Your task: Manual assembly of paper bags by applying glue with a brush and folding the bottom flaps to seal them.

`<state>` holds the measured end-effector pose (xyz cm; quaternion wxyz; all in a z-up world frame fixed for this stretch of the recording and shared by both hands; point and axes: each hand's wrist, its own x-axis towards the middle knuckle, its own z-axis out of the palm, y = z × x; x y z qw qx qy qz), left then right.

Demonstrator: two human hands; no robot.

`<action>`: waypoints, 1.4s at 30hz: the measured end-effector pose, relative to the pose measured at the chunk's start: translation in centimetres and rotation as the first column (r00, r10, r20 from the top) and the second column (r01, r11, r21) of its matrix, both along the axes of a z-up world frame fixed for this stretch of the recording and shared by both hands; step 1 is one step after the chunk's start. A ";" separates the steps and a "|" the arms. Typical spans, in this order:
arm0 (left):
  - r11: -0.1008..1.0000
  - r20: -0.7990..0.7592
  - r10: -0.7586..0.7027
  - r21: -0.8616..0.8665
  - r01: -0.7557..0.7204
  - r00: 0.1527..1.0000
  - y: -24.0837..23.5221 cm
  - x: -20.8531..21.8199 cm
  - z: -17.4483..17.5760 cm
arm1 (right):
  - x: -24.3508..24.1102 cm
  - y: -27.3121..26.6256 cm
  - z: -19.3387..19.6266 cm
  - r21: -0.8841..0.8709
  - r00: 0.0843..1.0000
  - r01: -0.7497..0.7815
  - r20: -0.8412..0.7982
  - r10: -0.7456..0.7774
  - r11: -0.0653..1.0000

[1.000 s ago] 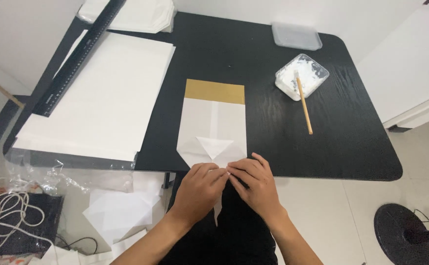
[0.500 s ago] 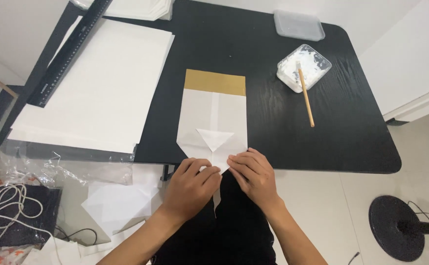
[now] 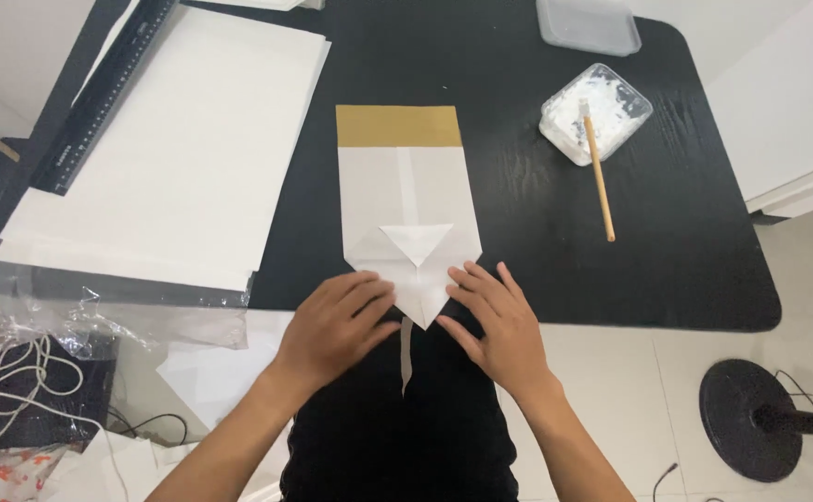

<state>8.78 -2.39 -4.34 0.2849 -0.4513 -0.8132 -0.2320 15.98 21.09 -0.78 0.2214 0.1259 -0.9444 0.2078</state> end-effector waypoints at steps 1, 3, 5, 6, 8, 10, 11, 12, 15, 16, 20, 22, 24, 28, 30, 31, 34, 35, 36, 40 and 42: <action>1.000 0.000 0.003 -0.002 -0.003 1.000 0.1 -0.1 -0.1 | 0.0 0.2 -0.7 -0.002 1.000 -0.003 0.000 0.003 1.000; 0.996 -0.017 -0.064 0.064 0.065 0.998 0.3 -0.2 -0.3 | 0.0 0.6 -1.9 0.017 0.998 -0.006 -0.067 0.007 1.000; 0.985 -0.013 -0.147 0.090 0.148 0.989 -0.4 -0.1 1.2 | 0.3 1.0 -2.8 0.063 0.986 -0.067 -0.152 0.076 0.996; 0.966 -0.013 -0.233 0.113 0.233 0.972 -0.7 -0.4 2.1 | 0.1 1.3 -3.2 0.113 0.962 -0.120 -0.232 0.143 0.986; 0.968 -0.053 -0.210 0.126 0.215 0.976 -0.3 -0.8 2.4 | -0.6 1.0 -2.8 0.095 0.952 -0.105 -0.277 0.128 0.990; 0.972 -0.069 -0.180 0.141 0.188 0.981 -0.2 0.0 2.6 | -0.1 0.6 -2.3 0.069 0.947 -0.101 -0.300 0.117 0.993; 0.966 -0.067 -0.191 0.166 0.199 0.979 -0.2 -0.2 3.0 | -0.3 0.6 -2.0 0.054 0.946 -0.121 -0.296 0.132 0.991; 0.959 -0.064 -0.201 0.191 0.210 0.977 -0.1 -0.3 3.3 | -0.5 0.6 -1.7 0.039 0.945 -0.142 -0.292 0.147 0.989; 0.966 -0.068 -0.163 0.193 0.173 0.984 0.0 -0.2 3.3 | -0.6 0.6 -2.0 0.017 0.943 -0.140 -0.303 0.139 0.990; 0.966 -0.069 -0.163 0.192 0.174 0.984 0.1 0.0 3.2 | -0.5 0.5 -2.0 0.017 0.943 -0.140 -0.304 0.138 0.990; 0.958 -0.027 -0.186 0.217 0.187 0.982 0.6 0.8 3.2 | -0.4 0.5 -1.6 -0.008 0.968 -0.121 -0.223 0.116 0.993; 0.950 -0.011 -0.203 0.242 0.199 0.979 1.0 1.3 3.3 | -0.4 0.5 -1.5 0.000 0.971 -0.115 -0.209 0.112 0.993; 0.949 0.033 -0.200 0.253 0.186 0.979 1.3 1.6 3.3 | -0.4 0.7 -1.6 0.015 0.979 -0.119 -0.167 0.120 0.993; 0.947 0.058 -0.195 0.273 0.172 0.979 1.6 1.9 4.0 | -0.5 0.6 -1.4 0.008 0.981 -0.113 -0.158 0.113 0.994; 0.946 0.061 -0.222 0.254 0.200 0.973 1.8 2.1 4.5 | -0.4 0.5 -1.1 0.005 0.976 -0.131 -0.177 0.129 0.991; 0.946 0.065 -0.223 0.255 0.200 0.973 1.9 2.2 4.4 | -0.4 0.5 -1.2 0.004 0.976 -0.130 -0.173 0.129 0.991; 0.946 0.070 -0.205 0.269 0.180 0.976 2.0 2.2 4.2 | -0.4 0.5 -1.1 0.004 0.974 -0.131 -0.188 0.129 0.991; 0.938 0.064 -0.234 0.277 0.208 0.970 1.9 2.2 4.3 | -0.4 0.5 -0.9 0.010 0.974 -0.138 -0.181 0.138 0.990; 0.929 0.058 -0.262 0.284 0.236 0.963 1.9 2.1 4.3 | -0.3 0.5 -0.7 0.017 0.974 -0.145 -0.174 0.146 0.989; 0.962 0.094 -0.199 0.208 0.176 0.975 1.0 1.3 2.6 | -0.1 1.1 -0.9 0.032 0.971 -0.173 -0.162 0.176 0.984; 0.992 0.134 -0.055 0.120 0.039 0.989 0.3 0.8 2.8 | -0.2 1.4 -1.1 0.026 0.972 -0.180 -0.149 0.182 0.983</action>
